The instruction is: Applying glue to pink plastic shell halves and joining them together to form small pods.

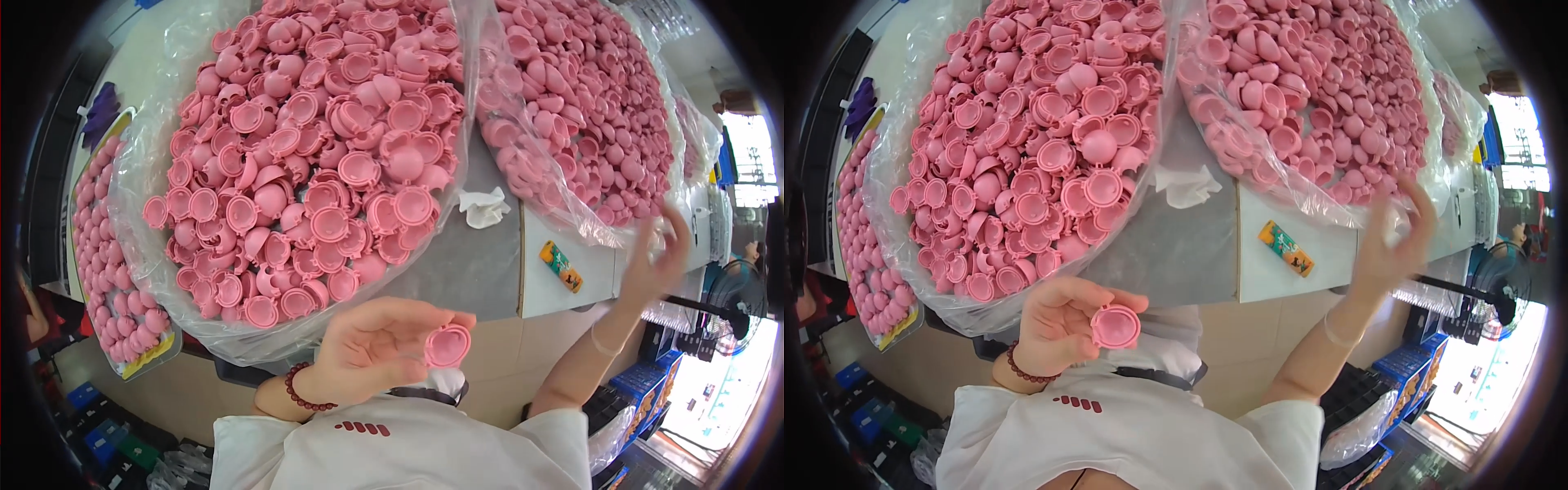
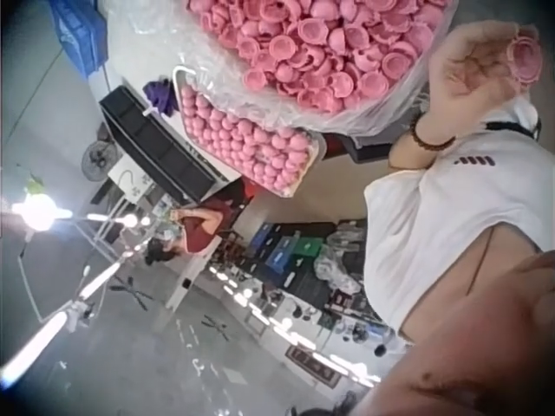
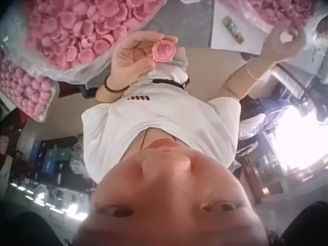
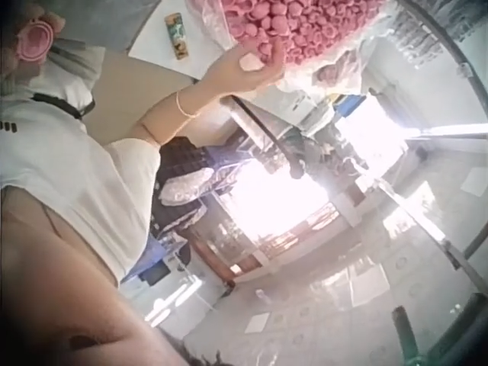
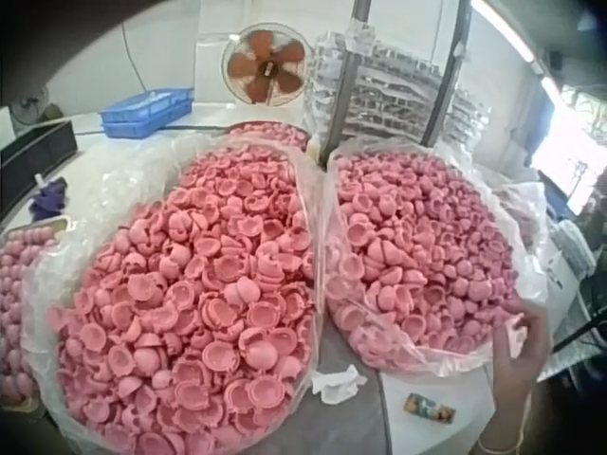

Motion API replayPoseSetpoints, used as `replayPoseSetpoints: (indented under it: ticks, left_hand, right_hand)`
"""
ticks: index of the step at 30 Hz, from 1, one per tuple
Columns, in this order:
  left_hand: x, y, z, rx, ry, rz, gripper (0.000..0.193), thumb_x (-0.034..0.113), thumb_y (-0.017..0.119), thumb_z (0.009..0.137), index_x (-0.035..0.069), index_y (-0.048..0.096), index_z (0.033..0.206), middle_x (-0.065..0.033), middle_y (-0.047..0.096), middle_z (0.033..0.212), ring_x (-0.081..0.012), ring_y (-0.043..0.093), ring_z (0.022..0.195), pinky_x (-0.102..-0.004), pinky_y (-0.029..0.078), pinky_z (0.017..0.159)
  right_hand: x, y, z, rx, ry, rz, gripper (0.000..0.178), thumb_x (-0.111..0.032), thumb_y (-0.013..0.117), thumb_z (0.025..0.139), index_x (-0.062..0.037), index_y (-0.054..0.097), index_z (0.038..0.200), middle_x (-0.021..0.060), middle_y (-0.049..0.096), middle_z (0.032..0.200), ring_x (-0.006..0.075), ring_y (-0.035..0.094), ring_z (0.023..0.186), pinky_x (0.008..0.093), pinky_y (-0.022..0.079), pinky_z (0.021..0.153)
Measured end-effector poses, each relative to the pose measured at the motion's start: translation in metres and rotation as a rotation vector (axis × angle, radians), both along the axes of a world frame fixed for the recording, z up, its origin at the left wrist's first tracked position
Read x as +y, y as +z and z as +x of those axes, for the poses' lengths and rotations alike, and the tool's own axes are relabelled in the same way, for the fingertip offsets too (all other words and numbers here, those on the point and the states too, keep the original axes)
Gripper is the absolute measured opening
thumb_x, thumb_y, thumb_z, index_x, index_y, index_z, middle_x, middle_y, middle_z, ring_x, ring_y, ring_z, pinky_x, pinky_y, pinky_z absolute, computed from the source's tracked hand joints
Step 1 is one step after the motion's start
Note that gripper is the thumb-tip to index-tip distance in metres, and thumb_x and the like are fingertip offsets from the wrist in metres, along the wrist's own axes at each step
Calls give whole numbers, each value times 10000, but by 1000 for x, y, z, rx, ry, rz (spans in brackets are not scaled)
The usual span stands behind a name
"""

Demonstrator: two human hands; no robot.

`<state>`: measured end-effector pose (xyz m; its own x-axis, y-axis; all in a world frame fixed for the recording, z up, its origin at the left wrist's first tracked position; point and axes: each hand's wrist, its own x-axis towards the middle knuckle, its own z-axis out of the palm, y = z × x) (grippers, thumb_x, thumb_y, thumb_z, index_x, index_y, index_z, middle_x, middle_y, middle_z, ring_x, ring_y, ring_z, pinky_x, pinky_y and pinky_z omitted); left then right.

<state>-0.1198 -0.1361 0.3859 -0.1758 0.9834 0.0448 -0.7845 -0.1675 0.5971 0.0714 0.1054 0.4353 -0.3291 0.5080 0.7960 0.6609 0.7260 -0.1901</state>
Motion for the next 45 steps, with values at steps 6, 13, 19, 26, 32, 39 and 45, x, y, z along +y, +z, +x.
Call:
replayPoseSetpoints:
  ticks: [6, 13, 19, 26, 32, 39, 45]
  left_hand:
    - [-3, -1, -1, 89, 2, 44, 414, 43, 646, 720, -34, 444, 1073, -295, 492, 1066, -320, 502, 1033, -362, 454, 832]
    - [-9, -4, -4, 76, 41, 2, 388, 37, 648, 716, -24, 451, 1044, -297, 490, 1066, -320, 510, 1021, -365, 459, 824]
    - [-12, -5, -9, 71, 120, 5, 401, 48, 657, 713, -29, 445, 1045, -301, 490, 1059, -309, 520, 1007, -366, 451, 831]
    - [-12, -3, -8, 251, 177, -5, 419, 55, 658, 715, -44, 435, 1055, -277, 504, 1052, -300, 528, 991, -361, 452, 825]
    - [-11, -7, -8, 469, 263, -68, 411, -39, 622, 707, -77, 446, 1077, -261, 514, 1050, -272, 545, 964, -334, 463, 808]
    - [-7, -3, -9, 770, 271, -69, 371, -87, 626, 664, -83, 528, 1022, -251, 531, 1042, -227, 586, 869, -278, 492, 727]
    - [-5, -4, -8, 860, 313, -93, 398, -100, 634, 625, -63, 551, 1012, -205, 554, 1044, -189, 596, 839, -251, 485, 705]
  right_hand:
    - [64, -8, -67, -675, -183, -367, 262, -156, 628, 697, -8, 536, 893, 99, 585, 720, 178, 560, 626, 297, 438, 580]
    - [55, -6, -62, -210, 132, -422, 200, -119, 621, 702, -22, 508, 836, 70, 585, 749, 134, 558, 625, 253, 430, 555]
    - [-71, -18, -50, -140, 757, -844, 290, 12, 636, 612, 1, 542, 885, 115, 584, 899, 228, 562, 837, 288, 440, 738]
    - [-95, -29, -56, -360, 621, -688, 368, 32, 638, 543, -5, 586, 906, 111, 570, 887, 246, 559, 784, 296, 445, 689]
    - [-101, -28, -59, -171, 778, -712, 339, 40, 667, 533, -6, 592, 860, 92, 554, 818, 210, 546, 672, 269, 441, 574]
    - [-108, -28, -76, -97, 1021, -524, 287, -4, 712, 547, -28, 600, 810, 83, 583, 796, 196, 548, 633, 260, 440, 536]
    - [-111, -29, -73, -118, 960, -479, 296, -34, 730, 545, -42, 608, 815, 70, 591, 782, 193, 548, 626, 252, 446, 531]
